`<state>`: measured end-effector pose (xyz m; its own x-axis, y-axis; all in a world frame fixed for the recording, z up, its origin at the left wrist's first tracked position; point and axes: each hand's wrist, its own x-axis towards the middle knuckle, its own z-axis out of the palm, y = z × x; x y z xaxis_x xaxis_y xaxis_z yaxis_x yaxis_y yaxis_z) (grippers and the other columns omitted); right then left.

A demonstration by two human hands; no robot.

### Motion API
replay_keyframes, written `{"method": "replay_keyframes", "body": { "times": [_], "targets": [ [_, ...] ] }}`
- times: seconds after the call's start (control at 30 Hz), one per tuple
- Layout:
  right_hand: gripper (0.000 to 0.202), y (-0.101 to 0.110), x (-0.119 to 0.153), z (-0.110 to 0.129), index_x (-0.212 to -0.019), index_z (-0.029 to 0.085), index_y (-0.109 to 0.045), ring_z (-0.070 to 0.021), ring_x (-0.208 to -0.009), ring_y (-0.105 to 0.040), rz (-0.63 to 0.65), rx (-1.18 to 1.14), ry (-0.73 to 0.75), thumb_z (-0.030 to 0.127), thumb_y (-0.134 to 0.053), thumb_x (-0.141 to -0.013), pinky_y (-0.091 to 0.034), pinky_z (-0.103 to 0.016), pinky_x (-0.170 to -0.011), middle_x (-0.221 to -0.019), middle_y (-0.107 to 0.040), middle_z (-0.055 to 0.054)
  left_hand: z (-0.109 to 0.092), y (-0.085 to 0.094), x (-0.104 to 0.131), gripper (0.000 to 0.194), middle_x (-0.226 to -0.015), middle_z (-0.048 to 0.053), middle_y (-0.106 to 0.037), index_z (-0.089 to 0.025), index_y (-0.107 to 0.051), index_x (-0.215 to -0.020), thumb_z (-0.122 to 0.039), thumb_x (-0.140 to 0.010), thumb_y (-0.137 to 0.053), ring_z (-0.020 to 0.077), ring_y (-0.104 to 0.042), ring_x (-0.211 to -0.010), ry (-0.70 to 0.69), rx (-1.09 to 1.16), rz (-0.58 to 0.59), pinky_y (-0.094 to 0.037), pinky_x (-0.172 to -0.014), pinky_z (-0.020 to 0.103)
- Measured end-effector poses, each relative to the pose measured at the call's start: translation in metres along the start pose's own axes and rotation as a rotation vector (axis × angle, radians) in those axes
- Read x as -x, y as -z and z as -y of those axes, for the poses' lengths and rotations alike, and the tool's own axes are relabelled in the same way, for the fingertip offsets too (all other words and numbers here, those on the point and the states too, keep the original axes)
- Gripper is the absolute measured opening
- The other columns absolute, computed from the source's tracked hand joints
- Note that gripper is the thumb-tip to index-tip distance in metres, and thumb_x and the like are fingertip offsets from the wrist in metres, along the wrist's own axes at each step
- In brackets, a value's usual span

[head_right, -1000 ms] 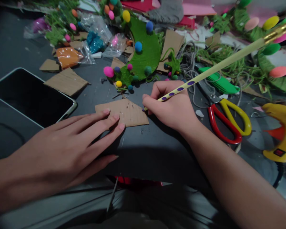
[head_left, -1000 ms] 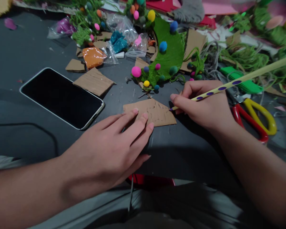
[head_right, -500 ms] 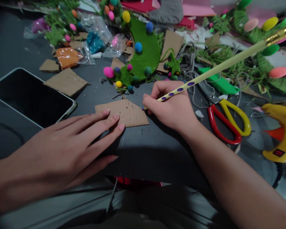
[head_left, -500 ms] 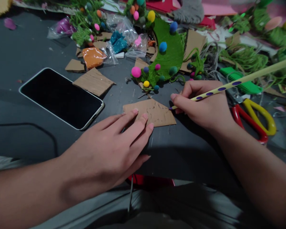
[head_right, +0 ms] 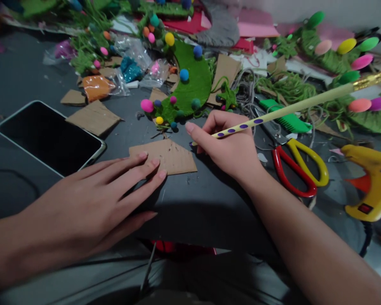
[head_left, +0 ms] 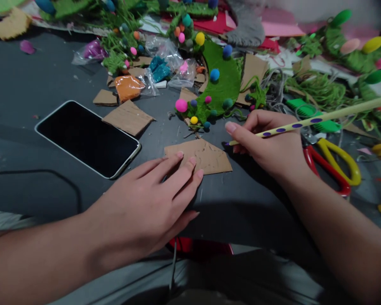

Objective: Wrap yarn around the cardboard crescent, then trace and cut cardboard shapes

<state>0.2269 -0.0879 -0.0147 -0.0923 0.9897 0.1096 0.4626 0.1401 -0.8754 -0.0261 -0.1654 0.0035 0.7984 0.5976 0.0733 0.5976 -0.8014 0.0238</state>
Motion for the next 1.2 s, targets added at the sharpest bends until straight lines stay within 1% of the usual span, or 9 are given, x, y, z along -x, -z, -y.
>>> {"method": "replay_keyframes", "body": {
  "times": [0.23,0.4,0.53,0.7,0.8,0.9,1.03,1.13,1.2],
  "targets": [
    [0.04,0.0,0.002,0.001,-0.089,0.024,-0.074,-0.0156,-0.059,-0.07,0.122,-0.168,-0.072,0.062,-0.063,-0.095,-0.053,-0.027,-0.051,-0.075,-0.077,-0.003,0.005,0.001,-0.001,0.046,-0.142,0.015,-0.066,-0.011,-0.064,-0.14,-0.037,-0.105,-0.049,0.0356,-0.063,-0.129,-0.02,0.0,-0.053,-0.058,-0.103,0.049],
    [0.045,0.002,0.005,0.002,-0.086,0.022,-0.076,-0.0131,-0.048,-0.064,0.178,-0.134,-0.119,0.064,-0.062,-0.094,-0.047,-0.024,-0.041,-0.067,-0.075,-0.004,0.005,0.003,-0.001,0.041,-0.139,0.012,-0.069,-0.012,-0.067,-0.135,-0.033,-0.104,-0.048,0.0341,-0.065,-0.127,-0.026,0.006,-0.071,-0.058,-0.101,0.048],
    [0.047,0.003,0.008,0.007,-0.082,0.022,-0.076,-0.0125,-0.044,-0.061,0.29,-0.133,-0.146,0.065,-0.063,-0.093,-0.047,-0.023,-0.04,-0.058,-0.07,-0.001,0.005,0.003,0.0,0.046,-0.145,0.013,-0.065,-0.011,-0.063,-0.14,-0.035,-0.105,-0.045,0.0342,-0.061,-0.133,0.004,-0.021,-0.057,-0.056,-0.103,0.051],
    [0.035,-0.001,0.012,0.011,-0.092,0.024,-0.074,-0.0144,-0.055,-0.067,0.48,-0.18,-0.151,0.059,-0.066,-0.094,-0.053,-0.025,-0.049,-0.072,-0.076,-0.002,0.007,0.002,0.0,0.052,-0.156,0.018,-0.055,-0.013,-0.056,-0.148,-0.04,-0.105,-0.044,0.0367,-0.055,-0.141,0.041,-0.006,0.006,-0.05,-0.111,0.056],
    [0.029,-0.002,0.014,0.011,-0.093,0.027,-0.065,-0.0152,-0.056,-0.067,0.417,-0.215,-0.14,0.054,-0.074,-0.09,-0.048,-0.025,-0.046,-0.071,-0.075,0.001,0.007,0.003,-0.001,0.054,-0.16,0.018,-0.048,-0.016,-0.052,-0.152,-0.041,-0.104,-0.046,0.0384,-0.049,-0.146,0.047,0.037,0.022,-0.046,-0.116,0.059],
    [0.036,-0.001,0.014,0.013,-0.074,0.025,-0.058,-0.013,-0.049,-0.061,0.338,-0.159,-0.054,0.052,-0.077,-0.089,-0.043,-0.026,-0.045,-0.059,-0.068,0.003,0.004,0.008,-0.002,0.05,-0.157,0.016,-0.053,-0.017,-0.056,-0.149,-0.036,-0.103,-0.048,0.0371,-0.051,-0.144,0.025,0.092,-0.003,-0.046,-0.115,0.058],
    [0.039,0.002,0.014,0.018,-0.066,0.024,-0.059,-0.0112,-0.046,-0.054,0.408,-0.101,-0.008,0.048,-0.072,-0.093,-0.041,-0.027,-0.046,-0.053,-0.061,0.004,-0.001,0.014,0.0,0.045,-0.15,0.018,-0.059,-0.017,-0.063,-0.141,-0.034,-0.1,-0.053,0.0371,-0.058,-0.136,0.001,0.116,-0.003,-0.053,-0.109,0.054],
    [0.027,0.0,0.016,0.017,-0.078,0.026,-0.062,-0.0131,-0.048,-0.058,0.476,-0.161,-0.093,0.043,-0.081,-0.087,-0.04,-0.027,-0.044,-0.057,-0.066,0.004,-0.002,0.014,0.001,0.048,-0.15,0.02,-0.058,-0.015,-0.063,-0.141,-0.036,-0.099,-0.054,0.0385,-0.058,-0.136,0.003,0.121,0.014,-0.053,-0.11,0.053],
    [0.03,-0.001,0.017,0.017,-0.075,0.026,-0.062,-0.0151,-0.053,-0.062,0.497,-0.162,-0.108,0.042,-0.086,-0.081,-0.042,-0.027,-0.045,-0.062,-0.07,0.003,-0.001,0.013,0.001,0.049,-0.15,0.02,-0.058,-0.014,-0.062,-0.142,-0.037,-0.1,-0.051,0.0389,-0.056,-0.138,-0.002,0.11,0.034,-0.053,-0.111,0.054]
  ]
}}
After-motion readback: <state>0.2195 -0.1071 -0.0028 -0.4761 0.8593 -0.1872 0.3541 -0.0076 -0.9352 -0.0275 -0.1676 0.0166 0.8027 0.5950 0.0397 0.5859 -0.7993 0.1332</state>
